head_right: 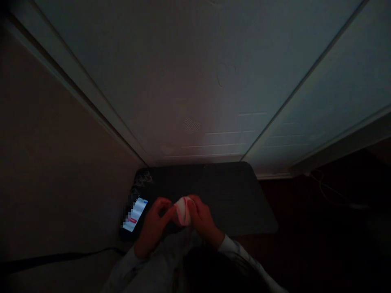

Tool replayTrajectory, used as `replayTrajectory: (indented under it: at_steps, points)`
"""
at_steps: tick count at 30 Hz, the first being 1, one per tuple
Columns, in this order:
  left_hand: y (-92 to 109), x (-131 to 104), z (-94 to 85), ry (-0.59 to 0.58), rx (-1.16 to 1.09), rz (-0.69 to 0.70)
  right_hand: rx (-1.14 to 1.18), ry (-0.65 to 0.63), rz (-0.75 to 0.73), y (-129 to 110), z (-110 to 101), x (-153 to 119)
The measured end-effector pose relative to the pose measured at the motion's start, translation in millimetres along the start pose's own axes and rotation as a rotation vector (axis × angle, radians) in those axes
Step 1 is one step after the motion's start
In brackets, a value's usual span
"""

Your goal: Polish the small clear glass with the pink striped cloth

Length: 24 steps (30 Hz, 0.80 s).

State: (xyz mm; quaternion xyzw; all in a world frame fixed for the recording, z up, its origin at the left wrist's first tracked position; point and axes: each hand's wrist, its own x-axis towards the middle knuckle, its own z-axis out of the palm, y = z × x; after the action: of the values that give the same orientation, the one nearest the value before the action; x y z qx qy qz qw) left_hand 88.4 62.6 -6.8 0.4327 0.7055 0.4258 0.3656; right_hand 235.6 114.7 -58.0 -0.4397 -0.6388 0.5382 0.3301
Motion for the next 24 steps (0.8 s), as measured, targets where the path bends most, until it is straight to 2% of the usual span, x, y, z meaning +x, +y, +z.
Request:
replayTrajectory:
  at_steps: [3,7,11,16,20,24]
  points:
    - [-4,1,-1.8,-0.021,-0.162,-0.078,0.116,-0.027,-0.023,-1,1,1]
    - [-6,0,-1.7,-0.092,-0.302,-0.142,0.331,-0.087,0.058,-2,4,0]
    - [-7,2,1.6,-0.076,-0.324,-0.141,0.467,-0.088,0.153,-4,5,-1]
    - [-9,5,5.5,-0.110,-0.311,-0.158,0.801,-0.154,0.313,-5,1,1]
    - [-8,5,6.1,-0.148,-0.297,-0.173,0.911,-0.215,0.336,-6,-4,1]
    - [-4,6,6.3,-0.179,-0.292,-0.182,0.927,-0.261,0.345,-6,-8,-1]
